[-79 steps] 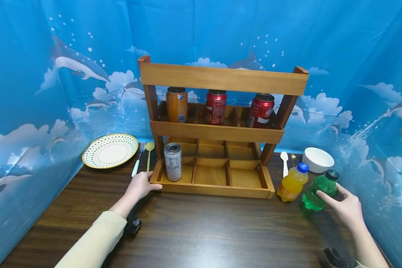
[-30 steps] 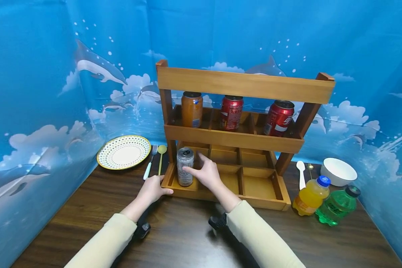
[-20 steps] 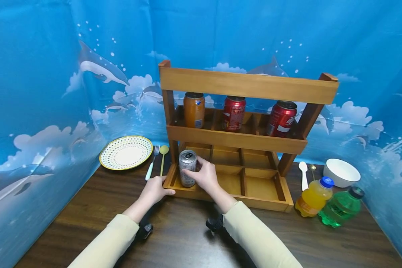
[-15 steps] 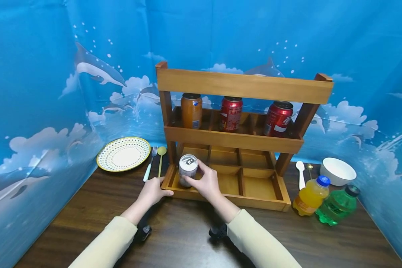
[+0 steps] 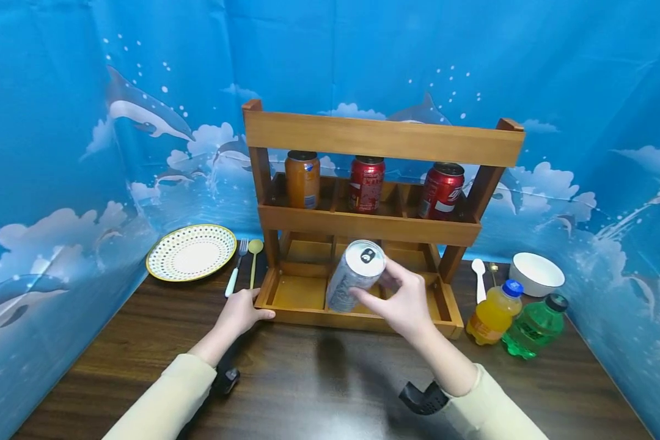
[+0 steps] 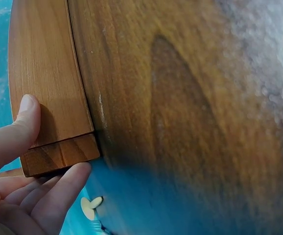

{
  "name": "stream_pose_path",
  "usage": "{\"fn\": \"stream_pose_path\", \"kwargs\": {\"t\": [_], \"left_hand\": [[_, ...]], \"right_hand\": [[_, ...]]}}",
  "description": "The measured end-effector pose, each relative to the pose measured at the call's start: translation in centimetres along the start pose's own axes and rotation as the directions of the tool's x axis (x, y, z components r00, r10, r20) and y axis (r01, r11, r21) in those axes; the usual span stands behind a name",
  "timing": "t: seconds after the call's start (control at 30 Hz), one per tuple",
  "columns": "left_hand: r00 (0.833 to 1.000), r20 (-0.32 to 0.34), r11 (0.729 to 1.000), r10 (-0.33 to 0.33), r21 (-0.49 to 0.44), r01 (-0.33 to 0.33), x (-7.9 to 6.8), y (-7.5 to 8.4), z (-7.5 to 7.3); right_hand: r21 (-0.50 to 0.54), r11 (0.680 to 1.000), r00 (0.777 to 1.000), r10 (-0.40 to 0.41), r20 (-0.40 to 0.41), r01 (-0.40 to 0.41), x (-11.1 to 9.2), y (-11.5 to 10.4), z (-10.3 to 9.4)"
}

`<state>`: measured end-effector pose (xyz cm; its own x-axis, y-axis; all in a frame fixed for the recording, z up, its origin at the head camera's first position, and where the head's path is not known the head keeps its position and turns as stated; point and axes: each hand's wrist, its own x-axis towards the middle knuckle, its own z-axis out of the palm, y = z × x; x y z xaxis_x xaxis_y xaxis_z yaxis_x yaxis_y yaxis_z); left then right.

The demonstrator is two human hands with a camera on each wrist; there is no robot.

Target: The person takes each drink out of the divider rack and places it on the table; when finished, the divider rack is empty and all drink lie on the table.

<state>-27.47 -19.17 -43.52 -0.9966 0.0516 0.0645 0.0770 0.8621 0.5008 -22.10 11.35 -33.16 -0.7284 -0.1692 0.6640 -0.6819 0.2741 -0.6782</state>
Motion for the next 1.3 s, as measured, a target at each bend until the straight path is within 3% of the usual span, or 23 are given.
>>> {"fn": "stream_pose_path", "kwargs": {"t": [0.13,0.27,0.43,0.6,0.77,1.0,1.1,1.2,1.3], "left_hand": [[1.0,0.009,1.0,-0.009,-0.008,0.009,0.3,0.1,-0.1],[1.0,0.019,1.0,-0.021,-0.002,0.021,0.4,0.0,-0.2],[0.999,0.036,0.999,-0.034,0.005,0.033,0.0,-0.2,-0.4],[0.997,0.053,0.999,-0.049,0.009,0.049,-0.4,-0.4,-0.7],[0.997,0.054,0.998,-0.055,0.024,0.054,-0.4,-0.5,-0.8],[0.997,0.063,0.998,-0.052,0.026,0.051,-0.1,-0.5,-0.6],[0.997,0.064,0.999,-0.05,0.021,0.049,0.0,-0.3,-0.4],[0.997,0.07,0.999,-0.045,0.01,0.045,0.0,0.0,-0.3],[0.995,0.085,0.999,-0.043,0.004,0.043,0.1,0.2,0.0]], "right_hand": [[-0.066,0.991,0.994,0.112,-0.018,-0.113,-1.2,-1.2,-4.9],[-0.19,0.961,0.978,0.188,-0.085,-0.201,-3.0,-1.7,-9.5],[-0.394,0.856,0.94,0.274,-0.202,-0.334,-6.0,-1.0,-14.8],[-0.465,0.732,0.866,0.385,-0.32,-0.497,-8.9,0.5,-20.3],[-0.485,0.621,0.786,0.443,-0.432,-0.616,-11.4,2.6,-24.5],[-0.412,0.528,0.669,0.555,-0.495,-0.743,-13.8,6.8,-28.5],[-0.4,0.49,0.633,0.601,-0.489,-0.774,-14.2,8.4,-29.3],[-0.387,0.491,0.625,0.61,-0.487,-0.78,-14.5,9.9,-29.6],[-0.348,0.538,0.638,0.597,-0.485,-0.768,-14.8,10.9,-29.8]]}}
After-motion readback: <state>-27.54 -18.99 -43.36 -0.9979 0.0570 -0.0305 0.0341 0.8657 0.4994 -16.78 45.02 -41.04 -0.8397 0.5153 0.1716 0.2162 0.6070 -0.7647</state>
